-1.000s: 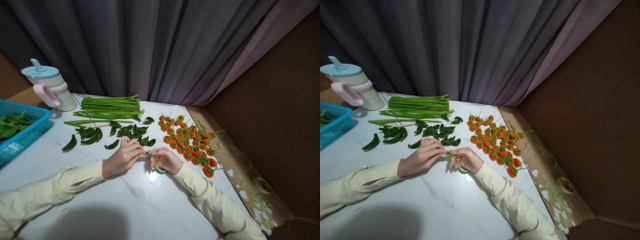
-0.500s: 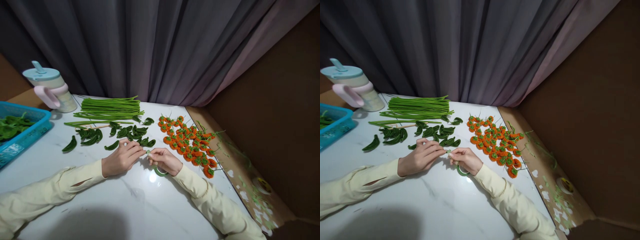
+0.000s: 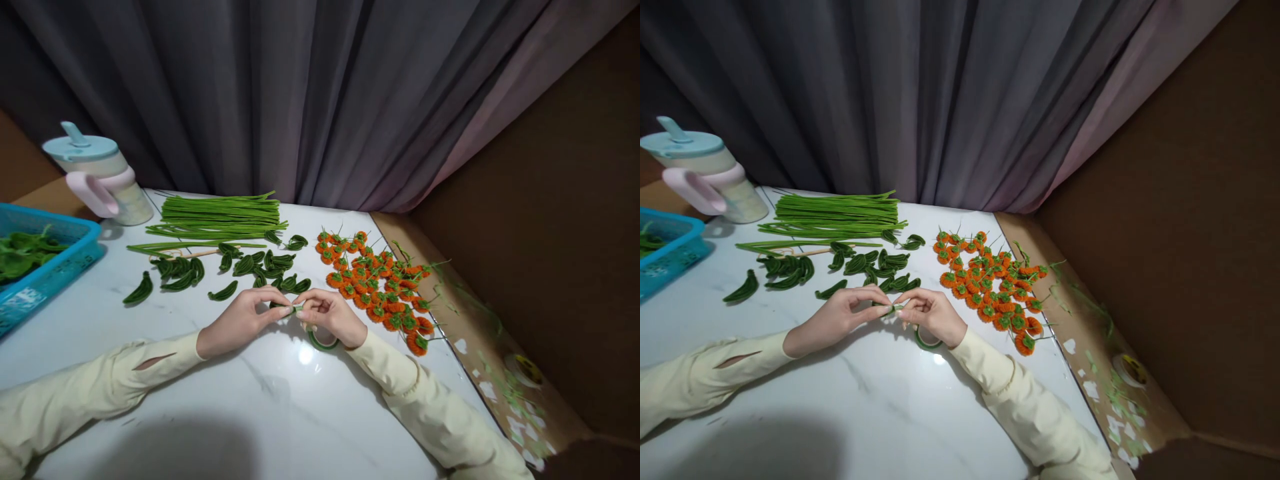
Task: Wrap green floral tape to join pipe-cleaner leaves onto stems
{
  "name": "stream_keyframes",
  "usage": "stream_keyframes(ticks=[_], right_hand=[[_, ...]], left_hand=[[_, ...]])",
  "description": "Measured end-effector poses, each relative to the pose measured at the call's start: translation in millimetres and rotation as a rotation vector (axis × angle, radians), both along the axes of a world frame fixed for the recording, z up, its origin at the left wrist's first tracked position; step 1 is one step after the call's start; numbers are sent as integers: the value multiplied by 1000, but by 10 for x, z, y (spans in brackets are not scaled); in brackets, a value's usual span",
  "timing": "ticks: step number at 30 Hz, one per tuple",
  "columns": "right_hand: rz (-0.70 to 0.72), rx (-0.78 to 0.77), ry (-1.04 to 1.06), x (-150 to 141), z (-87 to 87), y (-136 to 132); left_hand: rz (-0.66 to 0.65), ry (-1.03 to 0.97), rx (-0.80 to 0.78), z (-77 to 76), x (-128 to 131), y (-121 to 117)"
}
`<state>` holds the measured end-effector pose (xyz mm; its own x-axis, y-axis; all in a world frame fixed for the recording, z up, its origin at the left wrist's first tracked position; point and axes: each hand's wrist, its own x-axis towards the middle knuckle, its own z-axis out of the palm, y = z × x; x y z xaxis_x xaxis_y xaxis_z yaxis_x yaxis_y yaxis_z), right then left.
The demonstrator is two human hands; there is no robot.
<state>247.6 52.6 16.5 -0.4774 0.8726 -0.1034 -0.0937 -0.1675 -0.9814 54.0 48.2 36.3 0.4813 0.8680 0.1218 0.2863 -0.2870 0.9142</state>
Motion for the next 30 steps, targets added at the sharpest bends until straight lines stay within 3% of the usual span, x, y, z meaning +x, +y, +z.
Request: stream_keyframes(ticks=[3, 9, 16, 20, 25, 30], right_hand=[[11, 133, -64, 22, 18, 1], [20, 511, -328, 72, 45, -13], [0, 698, -439, 91, 27, -88], [-85, 601, -451, 78, 6, -143], [-80, 549, -436, 52, 32, -176], [36, 202, -244, 54, 30, -143]], left_hand=[[-17, -33, -167, 15, 5, 5], [-62, -36, -303, 17, 14, 33], [-162, -46, -400, 59, 21, 40], [-140, -48, -352, 59, 20, 64], [-154, -30, -316, 48, 13, 68], [-171, 29, -189, 27, 17, 26]])
